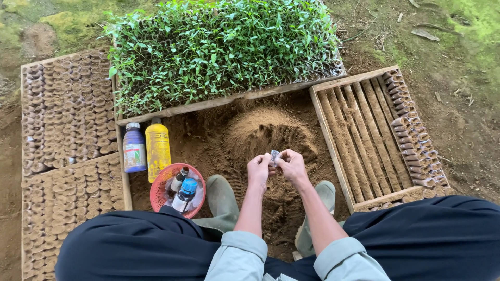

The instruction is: Preparing individual seedling pots by filling small paper wraps with soil and placing them into a tray.

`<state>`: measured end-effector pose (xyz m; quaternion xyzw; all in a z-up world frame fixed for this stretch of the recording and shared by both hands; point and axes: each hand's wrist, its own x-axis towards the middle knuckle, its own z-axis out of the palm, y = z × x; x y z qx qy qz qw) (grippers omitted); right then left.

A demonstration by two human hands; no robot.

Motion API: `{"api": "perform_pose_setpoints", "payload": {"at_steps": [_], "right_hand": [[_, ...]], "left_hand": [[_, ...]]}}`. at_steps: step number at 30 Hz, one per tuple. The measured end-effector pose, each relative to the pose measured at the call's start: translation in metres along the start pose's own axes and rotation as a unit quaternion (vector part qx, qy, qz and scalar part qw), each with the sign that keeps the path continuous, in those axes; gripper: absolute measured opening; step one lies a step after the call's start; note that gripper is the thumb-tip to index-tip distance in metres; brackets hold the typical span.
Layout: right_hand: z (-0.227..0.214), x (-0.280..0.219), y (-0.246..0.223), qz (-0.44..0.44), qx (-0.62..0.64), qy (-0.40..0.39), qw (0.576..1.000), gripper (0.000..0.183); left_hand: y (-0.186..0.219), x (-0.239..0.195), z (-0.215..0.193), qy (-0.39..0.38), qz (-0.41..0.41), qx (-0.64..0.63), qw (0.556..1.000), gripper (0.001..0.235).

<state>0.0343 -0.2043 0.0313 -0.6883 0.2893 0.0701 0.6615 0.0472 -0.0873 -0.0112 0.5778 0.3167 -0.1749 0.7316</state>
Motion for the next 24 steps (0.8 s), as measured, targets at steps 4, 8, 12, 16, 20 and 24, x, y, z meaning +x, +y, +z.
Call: {"api": "perform_pose_setpoints", "payload": {"at_steps": [4,8,12,16,20,24], "right_hand": [[0.0,0.001,0.0,0.0,-0.001,-0.004,1.0,0.01],[0.0,-0.002,-0.002,0.009,0.028,0.003,1.0,0.007],[0.001,0.003,0.005,-0.017,0.007,-0.004,1.0,0.006],[0.001,0.005,0.01,-0.031,-0.024,-0.011,0.999,0.007],[0.0,0.007,0.015,-0.045,-0.074,-0.02,0.996,0.005],[-0.001,0.011,0.021,-0.048,-0.048,-0.03,0.997,0.004]], "left_hand": [[-0.001,0.002,0.001,0.0,0.03,0.022,0.999,0.015],[-0.002,0.004,-0.003,0.002,0.032,0.022,0.999,0.011],[-0.005,0.008,-0.002,-0.009,0.026,0.0,1.0,0.013],[0.012,-0.008,0.001,-0.024,-0.003,-0.032,0.999,0.021],[0.0,0.002,-0.001,-0.015,-0.006,-0.006,1.0,0.014],[-0.002,0.005,-0.003,-0.002,-0.033,-0.029,0.999,0.015]]}}
